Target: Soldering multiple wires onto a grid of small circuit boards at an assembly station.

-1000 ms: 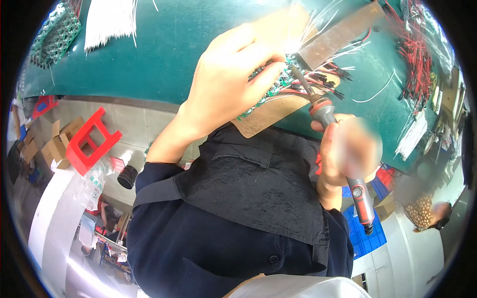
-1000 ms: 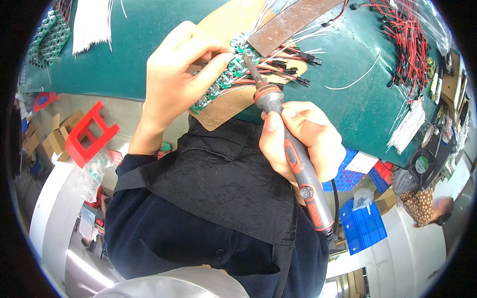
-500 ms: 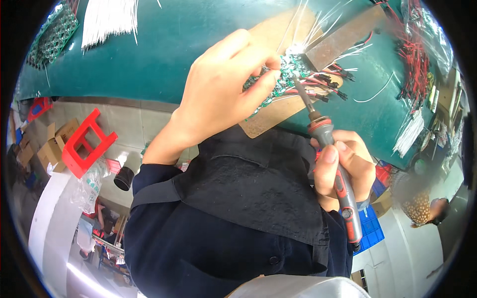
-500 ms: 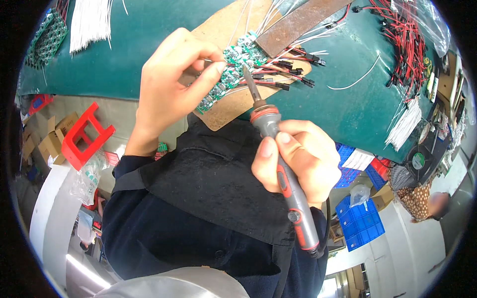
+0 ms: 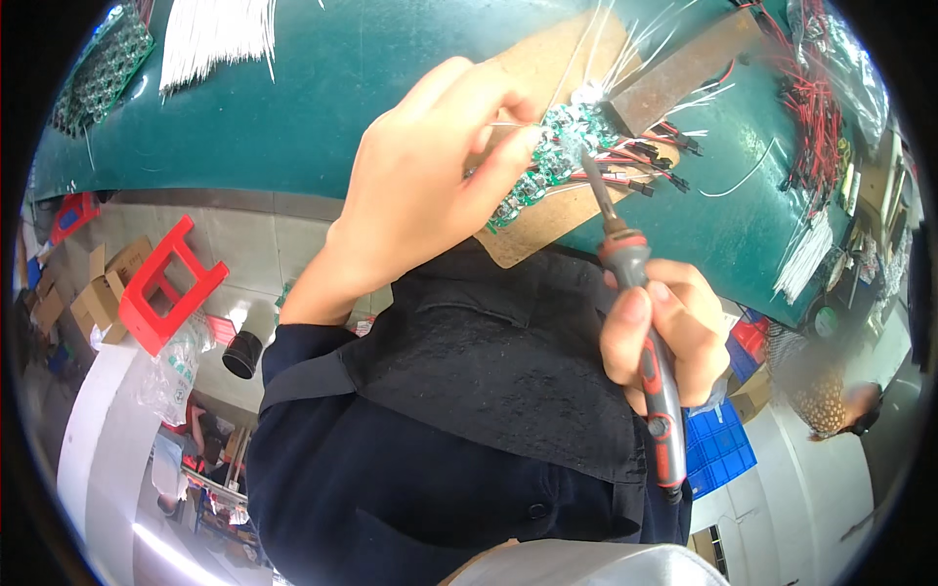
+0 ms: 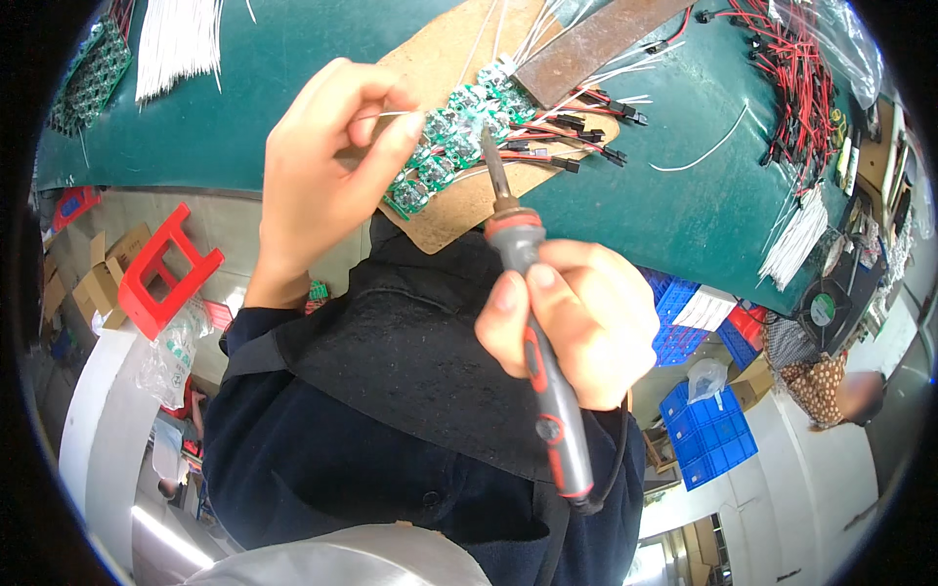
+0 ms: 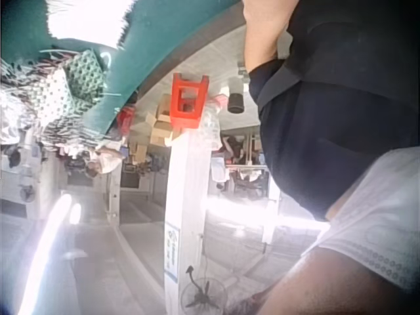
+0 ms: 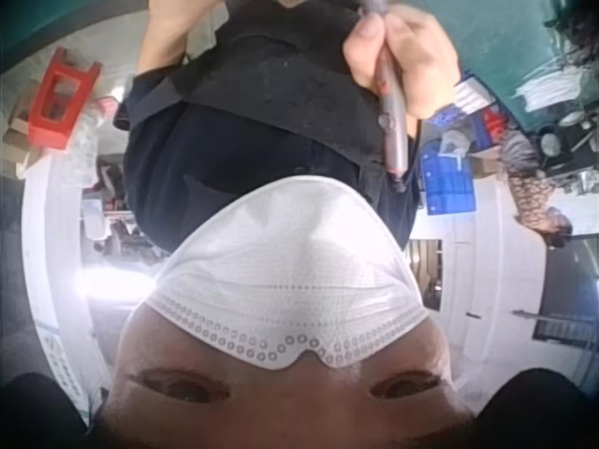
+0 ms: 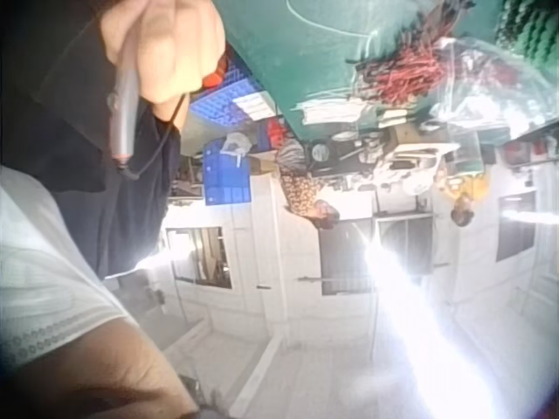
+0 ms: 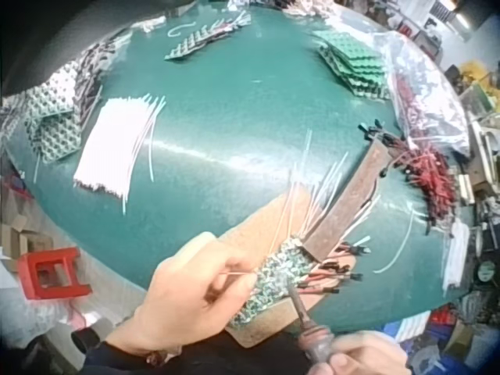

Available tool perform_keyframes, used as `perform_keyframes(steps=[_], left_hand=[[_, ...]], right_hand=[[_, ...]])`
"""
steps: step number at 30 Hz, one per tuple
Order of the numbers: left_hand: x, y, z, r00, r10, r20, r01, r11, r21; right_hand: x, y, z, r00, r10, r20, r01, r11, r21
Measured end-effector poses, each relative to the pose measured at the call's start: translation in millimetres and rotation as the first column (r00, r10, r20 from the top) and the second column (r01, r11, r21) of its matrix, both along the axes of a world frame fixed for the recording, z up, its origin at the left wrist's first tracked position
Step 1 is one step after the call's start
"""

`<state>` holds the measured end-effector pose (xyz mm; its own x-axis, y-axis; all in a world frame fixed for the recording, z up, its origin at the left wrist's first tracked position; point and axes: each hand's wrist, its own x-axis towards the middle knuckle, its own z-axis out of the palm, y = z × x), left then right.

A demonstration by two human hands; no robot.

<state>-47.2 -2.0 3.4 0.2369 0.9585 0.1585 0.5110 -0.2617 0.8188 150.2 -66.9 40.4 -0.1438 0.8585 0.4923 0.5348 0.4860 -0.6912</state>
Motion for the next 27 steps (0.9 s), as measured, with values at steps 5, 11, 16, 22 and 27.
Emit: perform_keyframes(steps=[5,11,16,22,27], left_hand=[[-5.7,-7.9,-4.1,0.989,-0.044,0.14,0.053,0.997,-0.055],[-5.0,-8.0,-7.5,0.994,-0.099,0.034,0.1,0.995,-0.029],[-8.2,-11.6,-10.0,0.995,-0.091,-0.029,0.091,0.996,0.004],[-25.3,-13.7,-2.3,0.982,-0.051,0.18,0.082,0.982,-0.171],[-25.2,-18.6,-5.6,0.976,-0.082,0.202,0.109,0.986,-0.123]], right_hand=[[-0.5,-4.8,-4.0,0.995,0.074,-0.063,-0.072,0.997,0.038],[-7.4,-2.9,-2.0,0.995,0.086,-0.05,-0.089,0.995,-0.046],[-15.8,-3.6,-9.5,0.993,0.116,0.008,-0.116,0.991,0.064],[-14.4,-11.8,-4.7,0.995,0.028,-0.1,-0.013,0.988,0.152],[-22.7,-10.0,-4.3,0.988,0.127,-0.083,-0.123,0.991,0.055]])
